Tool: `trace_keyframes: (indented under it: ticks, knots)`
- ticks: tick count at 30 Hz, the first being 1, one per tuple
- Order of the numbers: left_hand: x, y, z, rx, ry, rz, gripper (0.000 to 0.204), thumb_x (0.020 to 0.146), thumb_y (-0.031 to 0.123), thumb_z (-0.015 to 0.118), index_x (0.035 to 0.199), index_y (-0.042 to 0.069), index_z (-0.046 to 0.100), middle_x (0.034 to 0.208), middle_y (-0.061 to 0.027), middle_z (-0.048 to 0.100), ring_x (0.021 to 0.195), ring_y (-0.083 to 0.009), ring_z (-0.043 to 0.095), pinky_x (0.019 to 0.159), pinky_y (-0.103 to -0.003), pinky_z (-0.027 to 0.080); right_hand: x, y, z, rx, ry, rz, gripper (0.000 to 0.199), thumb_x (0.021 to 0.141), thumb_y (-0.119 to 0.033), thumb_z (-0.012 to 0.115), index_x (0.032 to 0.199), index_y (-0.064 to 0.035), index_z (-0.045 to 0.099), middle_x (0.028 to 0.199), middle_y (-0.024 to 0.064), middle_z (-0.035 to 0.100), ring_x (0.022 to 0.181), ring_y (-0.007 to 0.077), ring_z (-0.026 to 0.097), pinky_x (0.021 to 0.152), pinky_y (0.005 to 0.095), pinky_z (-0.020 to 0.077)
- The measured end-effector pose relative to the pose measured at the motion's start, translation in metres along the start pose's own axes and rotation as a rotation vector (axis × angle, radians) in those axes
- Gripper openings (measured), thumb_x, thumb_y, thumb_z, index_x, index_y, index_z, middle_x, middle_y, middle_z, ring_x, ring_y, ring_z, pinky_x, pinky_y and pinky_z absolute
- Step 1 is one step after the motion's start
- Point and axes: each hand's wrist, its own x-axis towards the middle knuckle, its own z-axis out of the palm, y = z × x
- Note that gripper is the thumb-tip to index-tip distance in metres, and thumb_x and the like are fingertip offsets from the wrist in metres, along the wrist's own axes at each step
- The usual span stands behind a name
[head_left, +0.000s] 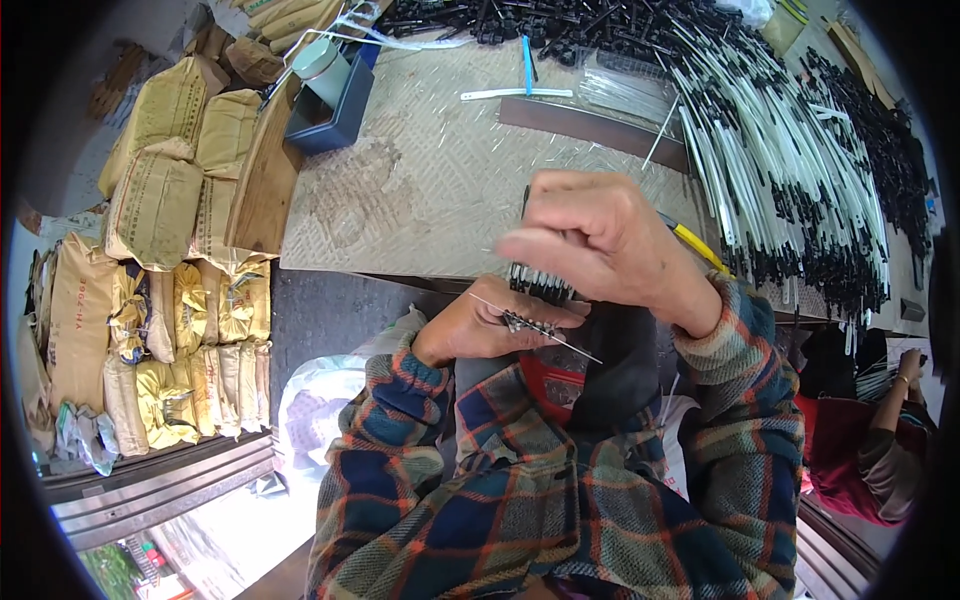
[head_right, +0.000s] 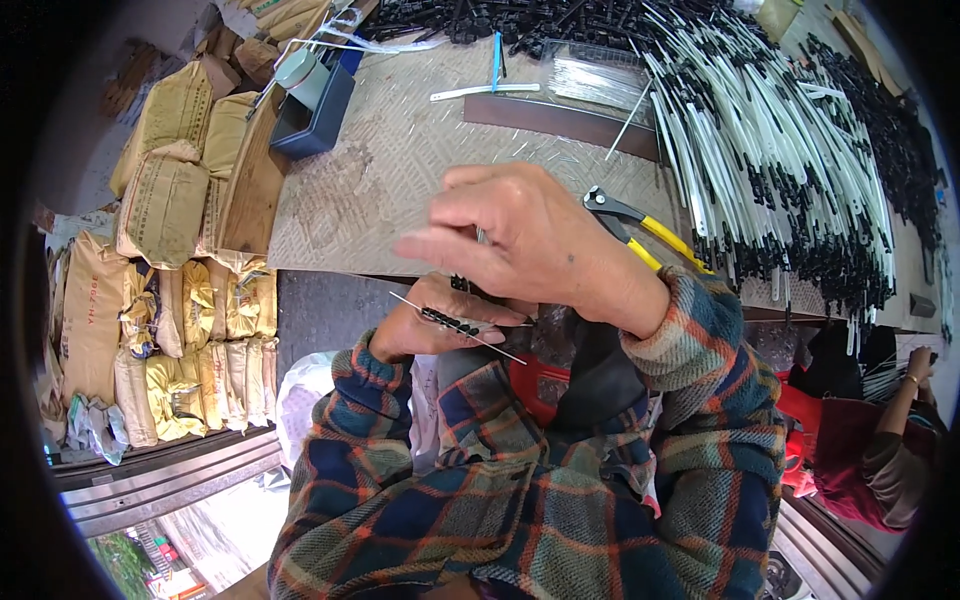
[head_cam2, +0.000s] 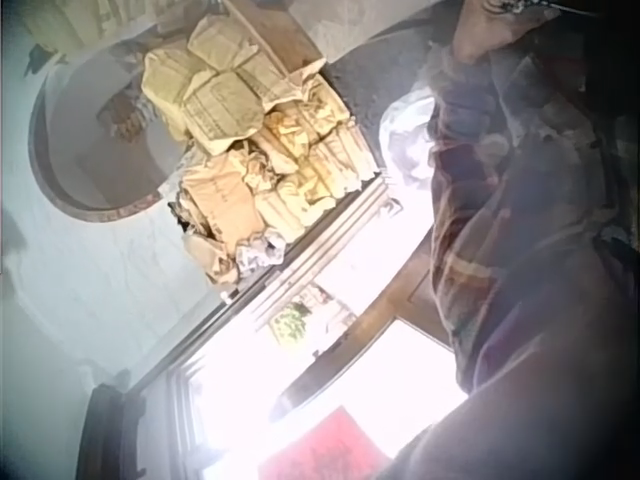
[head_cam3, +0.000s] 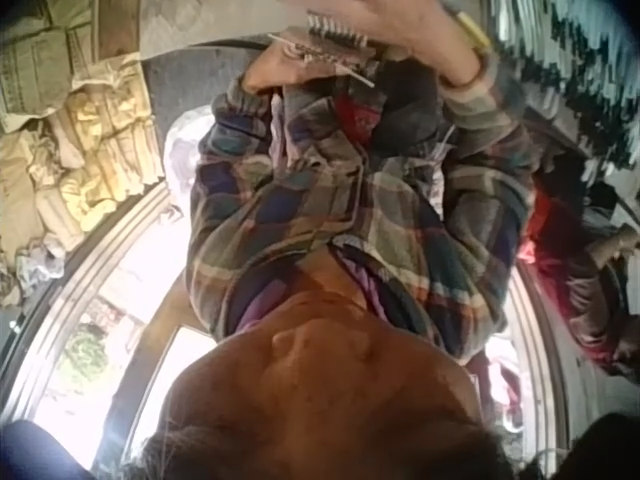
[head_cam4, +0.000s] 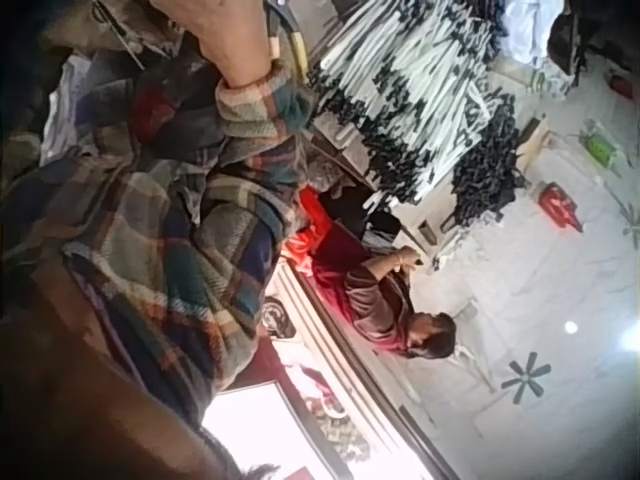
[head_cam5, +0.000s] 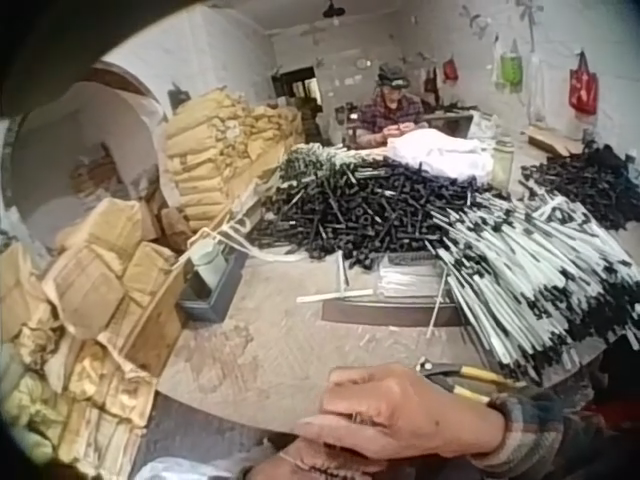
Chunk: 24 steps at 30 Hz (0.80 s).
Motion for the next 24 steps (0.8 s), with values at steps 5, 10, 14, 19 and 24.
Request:
trace_keyframes:
  ticks: [5, 10, 14, 19, 24]
  knots:
    - [-0.002, 0.004, 0.001, 0.063, 0.049, 0.069, 0.030, 0.074, -0.001, 0.067, 0.103, 0.002, 0.064, 0.107, -0.0123, 0.063, 0.101, -0.0230, 0.060, 0.088, -0.031, 0.045, -0.044, 0.010, 0.001, 0.160, 0.174, 0.302, 0.030, 0.089, -0.007, 0.039, 0.112, 0.0040, 0.054, 0.105, 0.0131, 0.059, 0.095, 0.0210, 0.057, 0.082, 0.0273, 0.0425]
    - [-0.005, -0.004, -0.002, 0.048, 0.011, 0.004, 0.028, 0.072, 0.002, 0.068, 0.100, 0.003, 0.066, 0.101, -0.0116, 0.065, 0.097, -0.0252, 0.061, 0.086, -0.034, 0.048, -0.074, 0.029, 0.041, -0.090, -0.075, 0.257, 0.056, 0.080, -0.005, 0.049, 0.134, -0.0068, 0.036, 0.140, 0.0143, 0.032, 0.128, 0.0302, 0.033, 0.105, 0.0374, 0.0285]
    - [-0.002, 0.002, -0.009, 0.086, -0.065, 0.092, 0.028, 0.072, -0.001, 0.067, 0.100, 0.004, 0.066, 0.104, -0.0108, 0.064, 0.099, -0.0242, 0.061, 0.086, -0.034, 0.047, -0.062, 0.046, 0.051, -0.149, -0.179, 0.107, 0.062, 0.078, -0.013, 0.055, 0.136, -0.0116, 0.033, 0.140, 0.0089, 0.033, 0.129, 0.0242, 0.032, 0.108, 0.0366, 0.0255]
    - [-0.009, -0.008, -0.012, 0.108, -0.160, 0.080, 0.030, 0.073, -0.001, 0.066, 0.102, 0.006, 0.065, 0.104, -0.0096, 0.064, 0.101, -0.0244, 0.059, 0.088, -0.033, 0.047, -0.062, 0.049, 0.057, -0.376, -0.339, 0.065, 0.056, 0.083, -0.026, 0.052, 0.135, -0.0132, 0.035, 0.140, 0.0054, 0.034, 0.131, 0.0206, 0.028, 0.108, 0.0364, 0.0227]
    - [-0.026, -0.019, 0.005, 0.075, 0.027, 0.138, 0.032, 0.073, -0.001, 0.065, 0.104, 0.004, 0.064, 0.107, -0.0117, 0.063, 0.104, -0.0246, 0.057, 0.090, -0.034, 0.045, -0.061, 0.051, 0.057, -0.408, -0.336, 0.016, 0.053, 0.084, -0.026, 0.052, 0.133, -0.0150, 0.037, 0.138, 0.0045, 0.038, 0.130, 0.0213, 0.031, 0.108, 0.0382, 0.0235]
